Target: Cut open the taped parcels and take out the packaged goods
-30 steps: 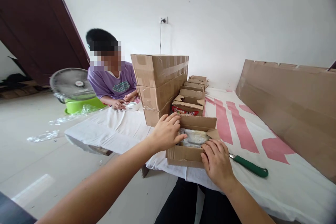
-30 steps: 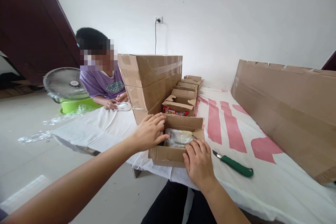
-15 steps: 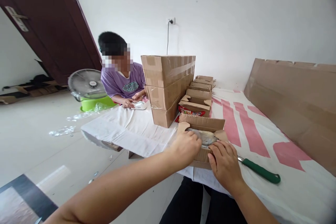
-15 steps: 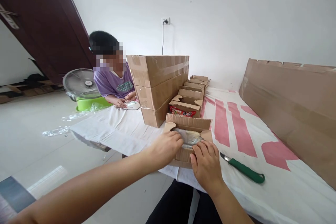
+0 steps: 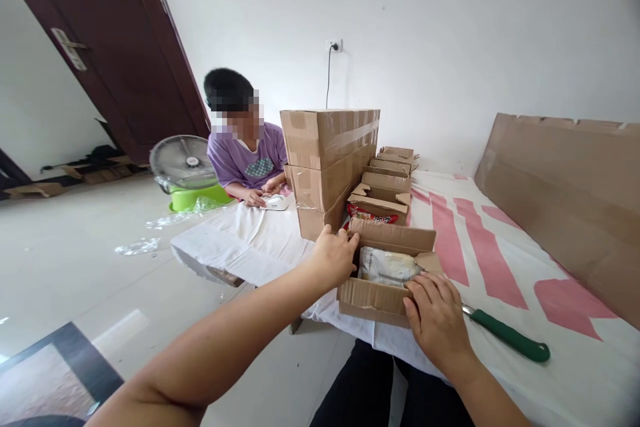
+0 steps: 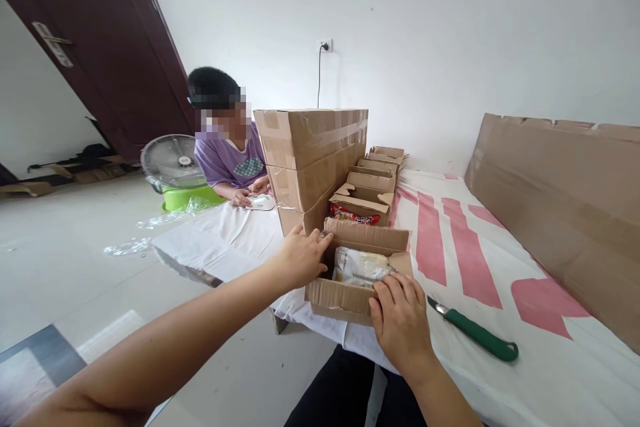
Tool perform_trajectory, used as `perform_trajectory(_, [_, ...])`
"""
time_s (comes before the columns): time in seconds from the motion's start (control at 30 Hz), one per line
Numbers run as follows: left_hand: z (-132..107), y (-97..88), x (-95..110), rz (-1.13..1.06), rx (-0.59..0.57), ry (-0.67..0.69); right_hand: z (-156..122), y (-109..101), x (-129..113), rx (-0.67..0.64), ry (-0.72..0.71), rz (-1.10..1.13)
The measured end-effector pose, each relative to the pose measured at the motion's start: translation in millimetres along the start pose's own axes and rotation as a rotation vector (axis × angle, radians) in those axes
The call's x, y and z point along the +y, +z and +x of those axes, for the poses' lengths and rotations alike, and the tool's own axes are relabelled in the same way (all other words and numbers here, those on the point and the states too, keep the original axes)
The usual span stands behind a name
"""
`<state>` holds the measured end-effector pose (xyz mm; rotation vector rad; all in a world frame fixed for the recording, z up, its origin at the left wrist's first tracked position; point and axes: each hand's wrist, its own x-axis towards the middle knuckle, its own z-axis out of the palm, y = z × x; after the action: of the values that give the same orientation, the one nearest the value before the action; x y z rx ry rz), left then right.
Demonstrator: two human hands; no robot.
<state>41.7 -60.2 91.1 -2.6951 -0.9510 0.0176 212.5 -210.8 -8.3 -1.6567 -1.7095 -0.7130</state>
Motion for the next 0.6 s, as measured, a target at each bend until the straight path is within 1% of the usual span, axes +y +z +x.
perform_trajectory(0.07, [3.9,6.4,-3.5,-0.015,-0.007,-0.007,-0.5,0.2,0.3,-0.005,-0.006,0.002])
perform_trajectory(0.17, [9.8,18.2,-8.5,-0.085,0.027,0.103,-0.5,0.4,1.3,-0.011,-0.016,-0.006])
perform_trajectory(0.23, [13.9,26.4,-13.3,-0.193,-0.022,0.196,0.5,-1.2,2.5,-0.029,-0.028,-0.012])
perform_trajectory(0.3, [17.8,34.6,-18.8,-0.305,-0.086,0.239,2.9,-5.6,4.4,-0.063,-0.054,-0.016])
perform_trajectory(0.37, [20.9,42.5,-23.8,-0.388,-0.079,0.25,6.5,-12.7,8.0,-0.084,-0.079,-0.028])
perform_trajectory(0.4, [22.1,46.1,-25.6,-0.421,-0.061,0.257,8.5,-16.7,10.7,-0.076,-0.083,-0.04])
perform_trajectory(0.47, [23.5,51.5,-27.9,-0.475,-0.037,0.264,11.1,-24.0,18.5,-0.005,-0.055,-0.089])
perform_trajectory(0.53, [24.1,54.2,-28.4,-0.513,-0.04,0.262,10.2,-28.1,29.5,0.087,0.017,-0.162])
perform_trajectory(0.57, [24.1,54.4,-28.2,-0.524,-0.045,0.26,8.1,-28.6,35.8,0.11,0.056,-0.192])
perform_trajectory(0.6, [23.9,54.1,-27.7,-0.531,-0.05,0.256,5.0,-28.2,42.2,0.106,0.087,-0.2])
